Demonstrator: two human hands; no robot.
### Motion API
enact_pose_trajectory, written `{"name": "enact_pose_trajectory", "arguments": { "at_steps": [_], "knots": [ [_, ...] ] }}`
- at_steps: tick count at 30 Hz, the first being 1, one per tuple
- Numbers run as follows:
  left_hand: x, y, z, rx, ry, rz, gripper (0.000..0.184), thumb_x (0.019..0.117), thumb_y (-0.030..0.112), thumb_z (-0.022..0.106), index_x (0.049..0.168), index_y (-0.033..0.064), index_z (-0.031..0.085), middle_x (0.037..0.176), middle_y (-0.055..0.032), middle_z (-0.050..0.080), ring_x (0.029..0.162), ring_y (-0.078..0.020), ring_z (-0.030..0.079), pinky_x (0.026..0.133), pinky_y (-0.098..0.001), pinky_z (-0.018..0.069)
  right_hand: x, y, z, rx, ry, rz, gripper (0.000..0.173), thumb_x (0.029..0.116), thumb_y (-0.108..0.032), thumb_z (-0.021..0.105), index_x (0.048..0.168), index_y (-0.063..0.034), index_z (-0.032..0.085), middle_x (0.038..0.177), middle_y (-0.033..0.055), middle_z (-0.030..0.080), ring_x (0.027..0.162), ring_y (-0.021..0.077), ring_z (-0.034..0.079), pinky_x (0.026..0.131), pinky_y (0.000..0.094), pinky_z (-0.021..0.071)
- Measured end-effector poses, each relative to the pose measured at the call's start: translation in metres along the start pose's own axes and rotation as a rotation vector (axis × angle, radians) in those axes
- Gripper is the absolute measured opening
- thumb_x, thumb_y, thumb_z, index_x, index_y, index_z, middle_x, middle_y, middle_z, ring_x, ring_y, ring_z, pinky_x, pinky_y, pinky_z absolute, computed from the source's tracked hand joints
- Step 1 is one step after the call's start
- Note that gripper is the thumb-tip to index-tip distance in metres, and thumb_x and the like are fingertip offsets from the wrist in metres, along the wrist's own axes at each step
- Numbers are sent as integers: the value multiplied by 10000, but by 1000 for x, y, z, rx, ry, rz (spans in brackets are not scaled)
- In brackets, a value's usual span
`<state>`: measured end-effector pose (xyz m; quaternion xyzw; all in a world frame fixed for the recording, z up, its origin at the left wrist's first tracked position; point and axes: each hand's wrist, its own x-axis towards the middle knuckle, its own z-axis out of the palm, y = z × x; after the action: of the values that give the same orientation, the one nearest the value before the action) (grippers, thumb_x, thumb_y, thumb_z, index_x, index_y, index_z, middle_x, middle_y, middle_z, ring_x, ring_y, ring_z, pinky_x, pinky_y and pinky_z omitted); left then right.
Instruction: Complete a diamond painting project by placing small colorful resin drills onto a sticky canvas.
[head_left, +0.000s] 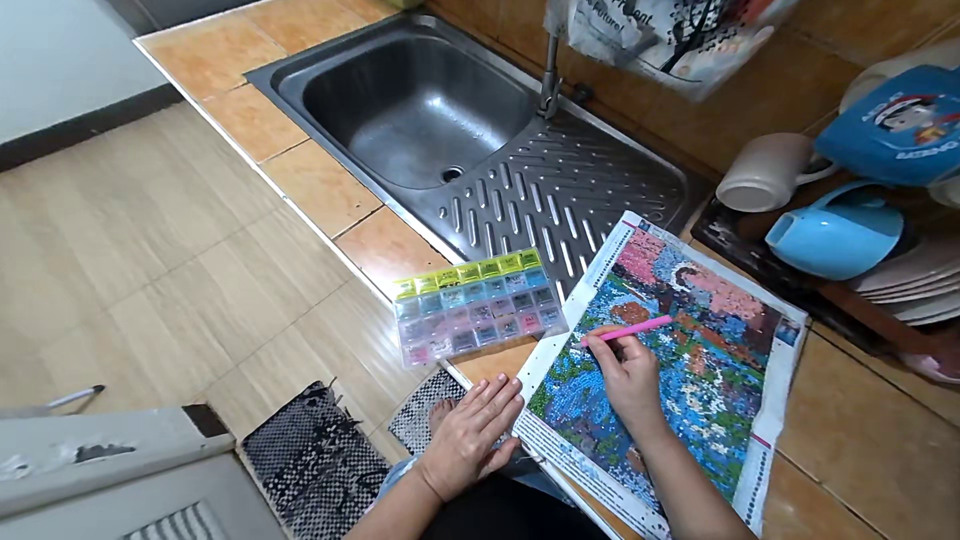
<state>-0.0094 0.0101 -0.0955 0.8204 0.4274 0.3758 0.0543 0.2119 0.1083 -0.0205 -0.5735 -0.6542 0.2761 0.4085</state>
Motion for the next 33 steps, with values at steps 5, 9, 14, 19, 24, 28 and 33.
{"name": "enact_pose_trajectory", "arguments": {
  "at_steps": [5, 9, 14, 19, 24, 28, 33],
  "knots": [
    [0, 0, 0, 5, -3, 3, 416, 1060, 334, 453, 1328, 62, 618, 1387, -118, 651, 1381, -225, 539, 1187, -360, 348, 3, 1, -2, -19, -29, -28, 133, 966, -72, 614, 982, 35, 691, 880, 59, 695, 752, 19, 627, 730, 183, 525],
    [1, 0, 0, 5, -3, 3, 423, 1062, 343, 447, 1329, 62, 617, 1385, -117, 652, 1379, -226, 541, 1184, -360, 353, 6, -1, -4, -10, -68, -4, 111, 965, -49, 610, 985, 32, 684, 861, 51, 688, 752, 25, 629, 732, 192, 528],
    [1, 1, 0, 0, 2, -2, 421, 1065, 347, 447, 1322, 64, 624, 1387, -117, 651, 1378, -227, 542, 1183, -361, 355, 9, -2, -6, 1, -106, 7, 110, 973, -52, 598, 986, 28, 673, 862, 53, 689, 756, 42, 636, 726, 211, 532],
    [0, 0, 0, 0, 1, -2, 423, 1065, 348, 443, 1325, 65, 620, 1386, -115, 652, 1380, -225, 540, 1183, -359, 352, 10, -5, -7, 12, -122, 35, 84, 973, -23, 602, 985, 25, 670, 858, 53, 695, 753, 46, 643, 728, 210, 533],
    [0, 0, 0, 2, -4, -4, 424, 1064, 344, 443, 1332, 64, 616, 1390, -117, 649, 1384, -225, 536, 1187, -360, 347, 11, -4, -6, 14, -122, 31, 78, 965, -27, 617, 985, 21, 675, 827, 32, 679, 726, 14, 615, 705, 181, 512],
    [0, 0, 0, -2, -9, -5, 425, 1063, 341, 443, 1335, 64, 615, 1394, -118, 646, 1385, -227, 535, 1186, -361, 350, 10, -5, -6, -59, -125, -54, 90, 953, -43, 632, 956, 26, 690, 890, 75, 698, 782, 78, 652, 745, 238, 544],
    [0, 0, -1, 15, -15, 0, 436, 1064, 357, 433, 1327, 66, 623, 1383, -115, 655, 1379, -230, 542, 1178, -366, 360, 4, -5, 0, -304, -106, -338, 175, 930, -94, 621, 887, 28, 741, 939, 147, 736, 898, 300, 716, 852, 463, 571]
  ]
}}
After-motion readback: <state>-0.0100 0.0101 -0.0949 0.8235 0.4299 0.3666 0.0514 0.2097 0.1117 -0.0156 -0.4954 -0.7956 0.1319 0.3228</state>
